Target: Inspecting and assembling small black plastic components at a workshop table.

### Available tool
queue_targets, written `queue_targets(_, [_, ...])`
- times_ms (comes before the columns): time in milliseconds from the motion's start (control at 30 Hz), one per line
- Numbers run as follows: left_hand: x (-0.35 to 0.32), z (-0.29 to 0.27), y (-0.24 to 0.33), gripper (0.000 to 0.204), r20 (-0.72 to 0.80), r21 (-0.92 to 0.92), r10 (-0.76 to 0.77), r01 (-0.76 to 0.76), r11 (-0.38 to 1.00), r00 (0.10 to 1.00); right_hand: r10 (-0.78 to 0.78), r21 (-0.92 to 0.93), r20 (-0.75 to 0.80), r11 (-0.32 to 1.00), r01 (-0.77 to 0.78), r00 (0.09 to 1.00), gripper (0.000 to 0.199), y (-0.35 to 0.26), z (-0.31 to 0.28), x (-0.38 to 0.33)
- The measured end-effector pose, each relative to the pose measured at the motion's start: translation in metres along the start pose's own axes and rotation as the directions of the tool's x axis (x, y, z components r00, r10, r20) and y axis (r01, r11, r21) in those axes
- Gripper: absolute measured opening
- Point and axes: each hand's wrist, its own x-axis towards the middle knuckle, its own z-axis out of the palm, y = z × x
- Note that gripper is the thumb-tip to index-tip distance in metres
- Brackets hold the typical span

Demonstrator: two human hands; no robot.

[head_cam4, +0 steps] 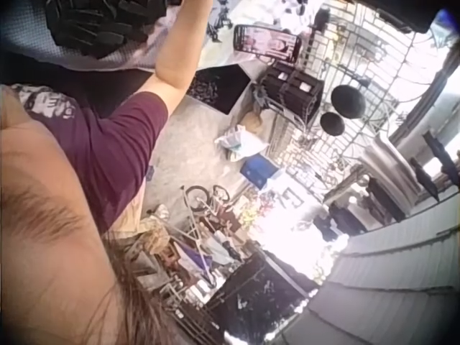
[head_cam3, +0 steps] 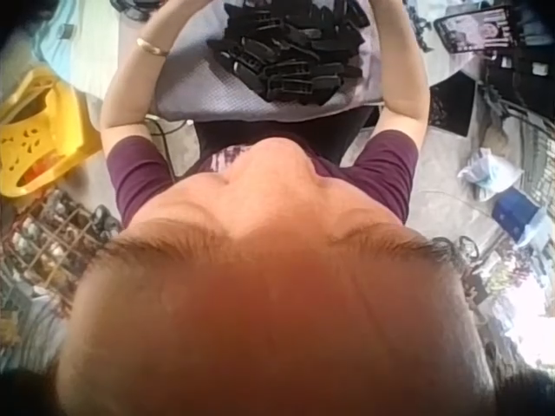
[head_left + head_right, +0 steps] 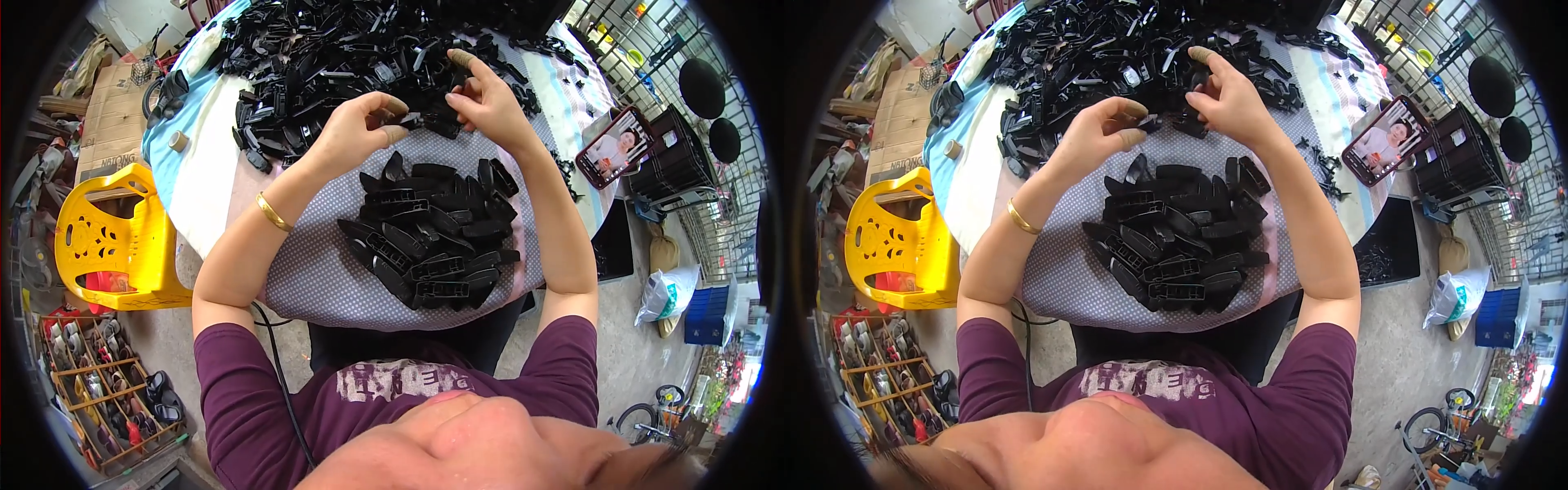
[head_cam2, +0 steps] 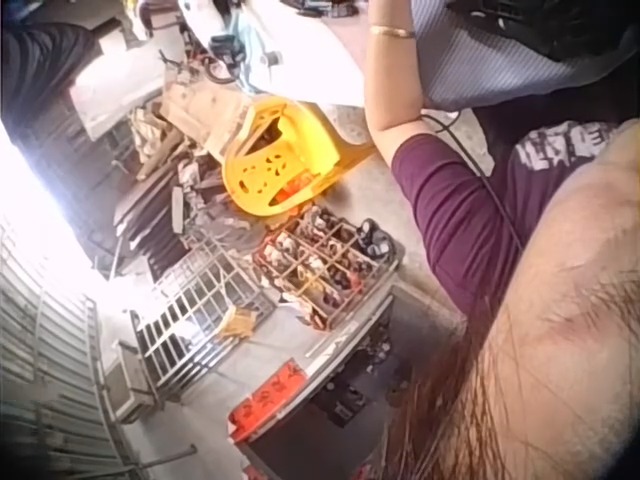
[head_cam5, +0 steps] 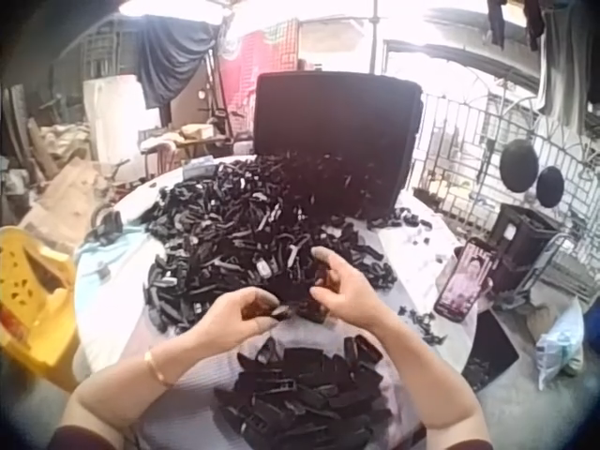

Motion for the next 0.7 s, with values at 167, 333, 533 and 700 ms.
queue_targets(167, [-0.003,0.000,0.009,0.032,-0.002,0.107,0.002,-0.002,0.994,1.000,0.089,0.686,0.136,0.710,-0.159,0.987,0.037,-0.023,0.012,-0.010])
queue_targets(333, [-0.007,0.001,0.011,0.038,0.005,-0.309,-0.066,0.065,0.949,0.998,0.081,0.554,0.100,0.823,-0.123,0.992,0.023,-0.018,0.040,-0.019])
queue_targets(533, [-0.006,-0.005,-0.002,0.036,-0.121,-0.731,-0.001,-0.088,0.676,0.993,0.088,0.498,0.050,0.861,-0.101,0.995,0.021,-0.026,0.049,-0.023])
queue_targets(700, [-0.007,-0.003,0.005,0.036,-0.122,-0.646,0.068,-0.131,0.752,0.990,0.051,0.560,-0.008,0.828,-0.038,0.999,0.018,-0.029,0.043,-0.024])
